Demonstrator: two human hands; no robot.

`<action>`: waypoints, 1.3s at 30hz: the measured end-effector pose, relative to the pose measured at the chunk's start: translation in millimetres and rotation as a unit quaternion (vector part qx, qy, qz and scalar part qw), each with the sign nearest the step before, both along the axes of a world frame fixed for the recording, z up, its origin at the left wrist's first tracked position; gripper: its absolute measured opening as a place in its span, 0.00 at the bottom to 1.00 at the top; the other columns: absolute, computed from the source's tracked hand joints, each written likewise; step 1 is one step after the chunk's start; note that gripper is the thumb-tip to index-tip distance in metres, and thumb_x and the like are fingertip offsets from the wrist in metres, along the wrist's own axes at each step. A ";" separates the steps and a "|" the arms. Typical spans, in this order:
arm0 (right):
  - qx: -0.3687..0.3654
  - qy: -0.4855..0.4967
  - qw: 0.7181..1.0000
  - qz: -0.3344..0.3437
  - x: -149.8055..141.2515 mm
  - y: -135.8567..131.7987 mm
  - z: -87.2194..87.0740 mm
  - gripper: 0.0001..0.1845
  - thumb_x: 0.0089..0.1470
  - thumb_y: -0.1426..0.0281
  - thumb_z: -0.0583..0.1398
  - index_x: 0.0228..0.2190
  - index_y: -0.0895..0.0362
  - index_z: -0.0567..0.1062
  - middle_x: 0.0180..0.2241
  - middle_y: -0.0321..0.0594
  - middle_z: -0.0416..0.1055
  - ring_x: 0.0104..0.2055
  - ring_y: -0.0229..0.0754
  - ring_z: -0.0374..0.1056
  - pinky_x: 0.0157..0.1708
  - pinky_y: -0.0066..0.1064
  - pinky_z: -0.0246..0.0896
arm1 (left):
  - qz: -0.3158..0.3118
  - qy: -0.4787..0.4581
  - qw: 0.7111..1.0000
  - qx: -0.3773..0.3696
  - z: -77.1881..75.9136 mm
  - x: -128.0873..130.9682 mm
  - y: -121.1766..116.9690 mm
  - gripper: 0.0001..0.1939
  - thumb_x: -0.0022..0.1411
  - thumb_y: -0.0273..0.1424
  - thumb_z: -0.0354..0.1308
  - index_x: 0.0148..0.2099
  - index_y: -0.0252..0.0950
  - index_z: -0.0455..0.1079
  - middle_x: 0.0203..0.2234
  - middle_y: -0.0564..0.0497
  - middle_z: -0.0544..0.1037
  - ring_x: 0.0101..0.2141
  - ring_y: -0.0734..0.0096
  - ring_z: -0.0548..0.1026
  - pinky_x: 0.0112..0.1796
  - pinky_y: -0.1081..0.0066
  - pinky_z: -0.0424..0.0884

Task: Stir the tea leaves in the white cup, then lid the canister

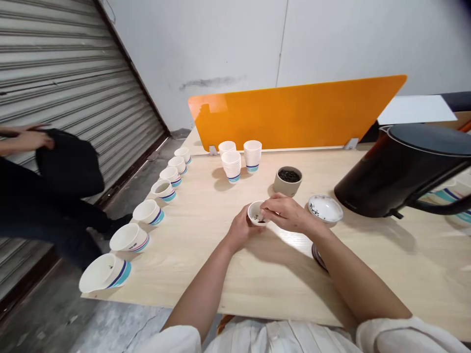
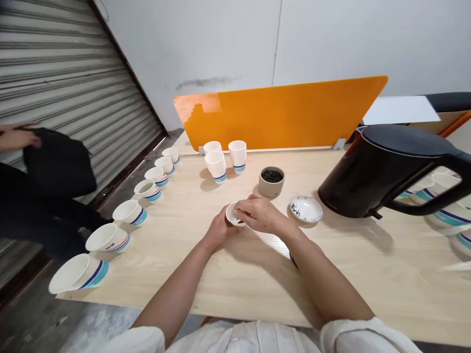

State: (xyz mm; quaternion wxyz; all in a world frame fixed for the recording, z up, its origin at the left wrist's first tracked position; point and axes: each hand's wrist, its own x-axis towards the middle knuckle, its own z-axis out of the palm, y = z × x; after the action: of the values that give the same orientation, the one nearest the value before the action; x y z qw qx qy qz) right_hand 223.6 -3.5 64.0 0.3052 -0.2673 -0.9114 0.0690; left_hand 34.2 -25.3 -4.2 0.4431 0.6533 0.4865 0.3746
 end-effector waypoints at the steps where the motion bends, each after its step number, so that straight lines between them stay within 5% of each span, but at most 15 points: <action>1: -0.004 0.000 1.000 0.001 -0.2 0.4 -0.3 0.15 0.66 0.70 0.50 0.28 0.57 0.70 0.24 0.35 0.72 0.26 0.35 0.63 0.38 0.31 0.58 | 0.003 0.009 1.000 0.006 -1.1 -0.1 0.7 0.38 0.46 0.32 0.71 0.59 0.37 0.63 0.49 0.51 0.74 0.47 0.66 0.72 0.48 0.69 0.67; 16: 0.075 0.011 0.997 -0.022 -0.3 1.3 0.4 0.14 0.65 0.72 0.51 0.28 0.58 0.70 0.23 0.35 0.70 0.25 0.35 0.60 0.39 0.32 0.55 | 0.011 0.033 0.999 0.017 -4.2 -1.3 1.9 0.37 0.47 0.33 0.71 0.59 0.39 0.64 0.49 0.51 0.74 0.48 0.65 0.72 0.47 0.70 0.67; 23: 0.009 0.009 1.000 0.003 -2.5 -1.5 0.5 0.14 0.65 0.72 0.52 0.28 0.58 0.70 0.22 0.33 0.70 0.23 0.34 0.58 0.39 0.31 0.56 | 0.008 0.056 0.998 0.000 -4.4 -1.3 3.3 0.39 0.46 0.33 0.70 0.60 0.38 0.61 0.50 0.50 0.74 0.48 0.64 0.72 0.46 0.69 0.68; 29: 0.076 0.035 0.996 -0.015 -3.7 1.3 -2.4 0.13 0.65 0.72 0.52 0.29 0.58 0.70 0.25 0.35 0.73 0.25 0.35 0.61 0.38 0.32 0.55 | 0.009 0.033 0.999 -0.019 -2.0 -0.8 1.9 0.36 0.47 0.34 0.70 0.58 0.38 0.63 0.47 0.50 0.75 0.45 0.65 0.73 0.46 0.69 0.68; 39: 0.058 0.025 0.998 -0.021 -2.9 0.7 -1.3 0.15 0.67 0.69 0.50 0.29 0.57 0.70 0.25 0.36 0.72 0.26 0.36 0.61 0.39 0.32 0.55 | 0.010 0.058 0.998 0.008 -6.9 -2.0 5.4 0.39 0.46 0.36 0.71 0.59 0.36 0.62 0.47 0.48 0.74 0.46 0.62 0.72 0.46 0.67 0.68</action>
State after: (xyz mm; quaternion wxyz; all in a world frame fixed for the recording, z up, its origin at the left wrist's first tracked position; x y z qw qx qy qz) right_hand 220.7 -2.8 62.7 0.3441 -0.2666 -0.9002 0.0158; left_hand 32.2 -20.0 -11.1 0.4056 0.6725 0.5144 0.3443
